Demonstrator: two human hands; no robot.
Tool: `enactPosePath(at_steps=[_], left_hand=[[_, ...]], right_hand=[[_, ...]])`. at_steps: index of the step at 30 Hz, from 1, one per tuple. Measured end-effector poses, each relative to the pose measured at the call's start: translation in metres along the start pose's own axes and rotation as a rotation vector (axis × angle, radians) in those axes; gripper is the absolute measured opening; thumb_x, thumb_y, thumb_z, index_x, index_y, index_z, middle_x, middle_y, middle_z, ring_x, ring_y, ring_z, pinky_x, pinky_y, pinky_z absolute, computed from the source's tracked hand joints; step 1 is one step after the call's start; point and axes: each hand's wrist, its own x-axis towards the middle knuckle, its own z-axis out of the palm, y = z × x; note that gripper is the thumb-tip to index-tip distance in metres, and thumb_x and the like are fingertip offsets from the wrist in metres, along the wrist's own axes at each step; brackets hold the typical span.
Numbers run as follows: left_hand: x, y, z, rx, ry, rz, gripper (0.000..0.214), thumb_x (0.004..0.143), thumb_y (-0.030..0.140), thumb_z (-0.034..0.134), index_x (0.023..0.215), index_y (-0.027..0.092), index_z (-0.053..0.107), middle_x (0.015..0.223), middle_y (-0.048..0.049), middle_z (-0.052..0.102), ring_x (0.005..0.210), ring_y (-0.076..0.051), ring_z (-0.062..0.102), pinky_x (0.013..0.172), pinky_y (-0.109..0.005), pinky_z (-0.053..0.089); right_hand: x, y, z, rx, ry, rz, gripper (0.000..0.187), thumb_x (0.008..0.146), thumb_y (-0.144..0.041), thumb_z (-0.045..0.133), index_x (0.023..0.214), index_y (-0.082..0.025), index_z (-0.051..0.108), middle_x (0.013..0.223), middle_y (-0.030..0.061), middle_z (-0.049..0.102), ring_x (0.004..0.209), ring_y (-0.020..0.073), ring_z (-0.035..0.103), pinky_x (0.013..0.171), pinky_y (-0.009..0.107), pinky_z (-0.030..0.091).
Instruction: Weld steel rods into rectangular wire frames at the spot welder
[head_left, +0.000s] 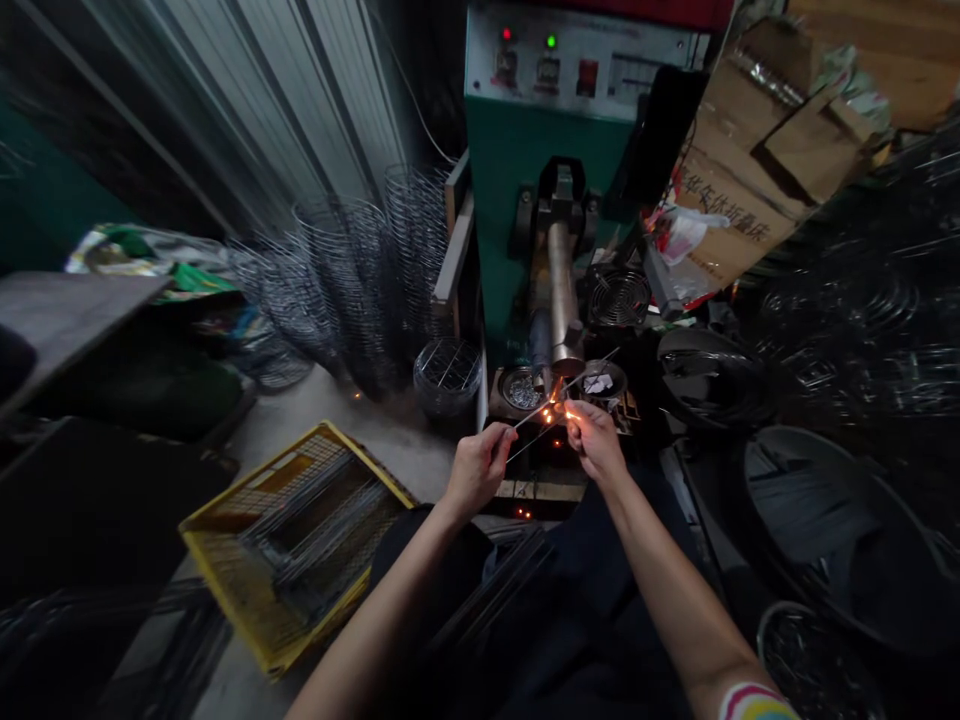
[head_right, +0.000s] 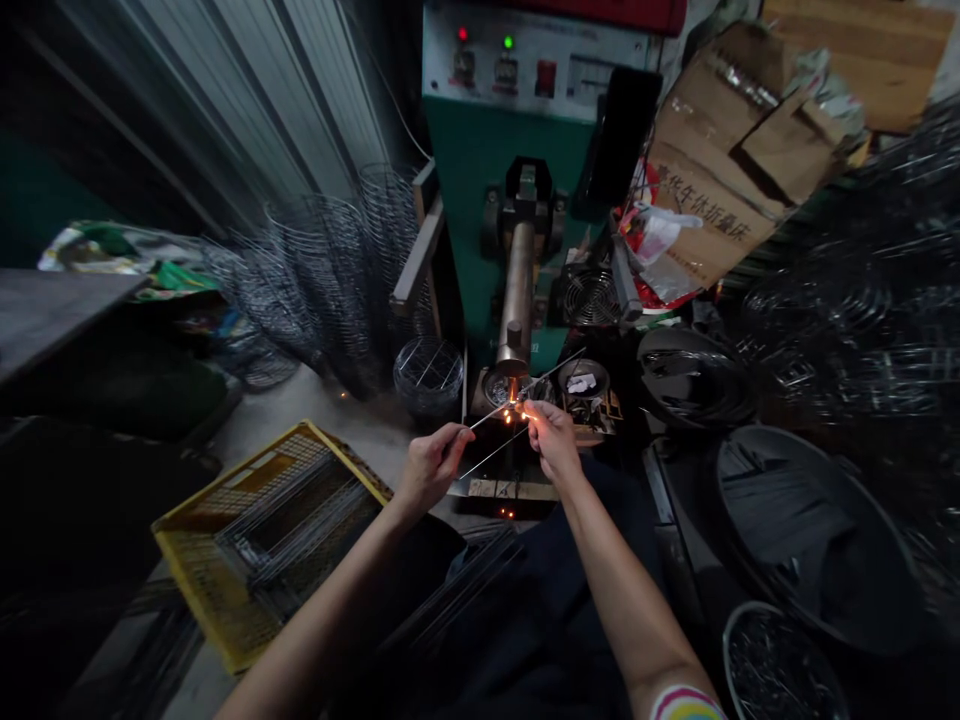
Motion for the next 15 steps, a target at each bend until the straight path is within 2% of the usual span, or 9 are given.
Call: enactPosePath(at_steps=[4,7,9,11,13,15], left_hand=[[0.001,-0.001,0.001,0.022,-0.003,0.006,0.028,0.096,0.033,0.043,0.083,0.018,0.063,0.063,0.0002,0.061,0.053,-0.01,0.054,0.055,-0.02,0.037],[-0.003,-0.001,0.003,0.131,-0.011,0.045,0.029,0.096,0.033,0.04,0.083,0.019,0.062,0.06,-0.0001,0.059,0.052,-0.011,0.053,0.054,-0.021,0.037],[-0.012,-0.002,0.002,0.256,-0.06,0.103,0.027,0.096,0.03,0.04,0.084,0.02,0.061,0.062,-0.0012,0.061,0.053,-0.012,0.054,0.053,-0.021,0.036],[-0.028,-0.007,-0.007,0.36,-0.125,0.141,0.021,0.092,0.025,0.044,0.082,0.021,0.062,0.064,-0.0019,0.063,0.054,-0.013,0.056,0.051,-0.021,0.035],[-0.053,-0.016,-0.027,0.433,-0.16,0.142,0.018,0.088,0.021,0.048,0.081,0.021,0.063,0.064,-0.0024,0.064,0.054,-0.013,0.056,0.049,-0.021,0.035],[-0.088,-0.03,-0.057,0.484,-0.12,0.098,0.019,0.087,0.02,0.047,0.082,0.021,0.066,0.064,-0.0033,0.066,0.055,-0.014,0.058,0.051,-0.021,0.038]], right_hand=[[-0.015,0.007,-0.01,-0.091,0.017,0.018,0.038,0.071,-0.052,0.074,0.081,-0.015,0.07,0.047,-0.0085,0.041,0.039,0.0031,0.026,0.036,0.015,0.018],[-0.039,0.029,-0.018,-0.223,-0.04,0.108,0.043,0.072,-0.058,0.07,0.078,-0.015,0.071,0.046,-0.0077,0.041,0.039,0.004,0.028,0.037,0.016,0.02],[-0.059,0.052,-0.024,-0.34,-0.159,0.17,0.046,0.07,-0.061,0.07,0.076,-0.015,0.071,0.049,-0.0056,0.047,0.041,0.0059,0.034,0.039,0.017,0.026],[-0.08,0.077,-0.03,-0.472,-0.324,0.208,0.046,0.071,-0.062,0.069,0.076,-0.015,0.072,0.058,-0.0015,0.058,0.05,0.01,0.047,0.047,0.02,0.036],[-0.099,0.098,-0.037,-0.611,-0.494,0.214,0.043,0.076,-0.058,0.065,0.078,-0.016,0.072,0.071,0.0027,0.067,0.066,0.0163,0.058,0.06,0.025,0.044],[-0.113,0.113,-0.042,-0.749,-0.648,0.202,0.036,0.082,-0.051,0.06,0.084,-0.017,0.071,0.083,0.0054,0.071,0.08,0.0217,0.063,0.073,0.03,0.047]])
